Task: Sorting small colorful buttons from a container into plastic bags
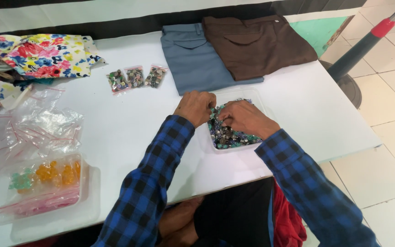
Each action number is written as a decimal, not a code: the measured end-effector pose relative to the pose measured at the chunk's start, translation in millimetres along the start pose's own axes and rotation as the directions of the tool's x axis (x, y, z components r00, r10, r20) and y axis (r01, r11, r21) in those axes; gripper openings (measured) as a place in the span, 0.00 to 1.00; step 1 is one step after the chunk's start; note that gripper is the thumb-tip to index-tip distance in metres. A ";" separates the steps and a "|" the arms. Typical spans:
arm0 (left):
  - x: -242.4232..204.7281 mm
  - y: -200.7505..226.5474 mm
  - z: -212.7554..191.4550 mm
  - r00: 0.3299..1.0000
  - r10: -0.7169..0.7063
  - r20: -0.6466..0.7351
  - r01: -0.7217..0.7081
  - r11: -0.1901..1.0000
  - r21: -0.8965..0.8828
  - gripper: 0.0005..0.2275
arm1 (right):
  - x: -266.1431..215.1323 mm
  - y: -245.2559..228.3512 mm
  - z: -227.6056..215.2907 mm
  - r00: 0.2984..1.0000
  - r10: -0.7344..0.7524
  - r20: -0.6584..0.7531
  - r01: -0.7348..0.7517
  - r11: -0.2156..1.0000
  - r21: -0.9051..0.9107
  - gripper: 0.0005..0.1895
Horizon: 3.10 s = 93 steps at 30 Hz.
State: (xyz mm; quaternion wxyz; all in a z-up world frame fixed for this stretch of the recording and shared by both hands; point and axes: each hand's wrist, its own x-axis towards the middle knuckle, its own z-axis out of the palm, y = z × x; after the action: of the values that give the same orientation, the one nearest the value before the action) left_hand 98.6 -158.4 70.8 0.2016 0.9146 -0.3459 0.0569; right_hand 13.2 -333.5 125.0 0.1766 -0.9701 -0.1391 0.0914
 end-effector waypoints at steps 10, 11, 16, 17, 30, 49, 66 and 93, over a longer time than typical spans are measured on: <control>-34.1 13.6 -45.3 0.998 -0.027 -0.056 0.016 0.983 -0.182 0.05 | -28.3 -12.9 -4.6 0.922 -0.062 -0.382 0.204 0.916 0.345 0.10; -42.8 13.8 -50.5 0.992 -0.012 -0.128 -0.023 0.962 -0.273 0.06 | -29.7 -20.2 -2.5 0.877 -0.105 -0.468 0.281 0.903 0.324 0.10; -101.8 13.9 -92.8 0.941 -0.068 -0.332 -0.100 0.881 -0.462 0.09 | -39.6 -81.3 2.6 0.718 -0.171 -0.675 0.421 0.879 0.225 0.10; -116.9 9.4 -98.2 0.903 -0.096 -0.419 -0.128 0.871 -0.474 0.09 | -42.6 -96.6 6.6 0.702 -0.156 -0.695 0.434 0.867 0.245 0.10; -227.3 -50.5 -12.7 0.852 -0.447 -0.272 0.241 0.797 -0.554 0.08 | -2.6 -120.3 149.6 0.793 -0.171 -0.585 0.366 0.901 0.233 0.09; -235.0 -52.5 -13.6 0.859 -0.466 -0.212 0.183 0.666 -0.723 0.12 | -6.3 -119.9 148.3 0.877 0.010 -0.481 0.333 0.709 0.621 0.22; -230.7 -57.6 -11.0 0.871 -0.378 -0.312 0.098 0.758 -0.645 0.16 | 0.3 -117.5 145.4 0.890 0.020 -0.456 0.286 0.754 0.591 0.29; -233.0 -61.2 -2.4 0.888 -0.397 -0.231 0.185 0.769 -0.611 0.15 | 2.5 -115.1 149.3 0.888 0.021 -0.459 0.310 0.711 0.632 0.25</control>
State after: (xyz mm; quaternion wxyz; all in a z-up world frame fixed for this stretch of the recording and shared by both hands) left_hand -36.9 26.2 -3.9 0.5314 0.8288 -0.1573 0.0780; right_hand -45.6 -181.9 29.6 0.5576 -0.8143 -0.1294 -0.0964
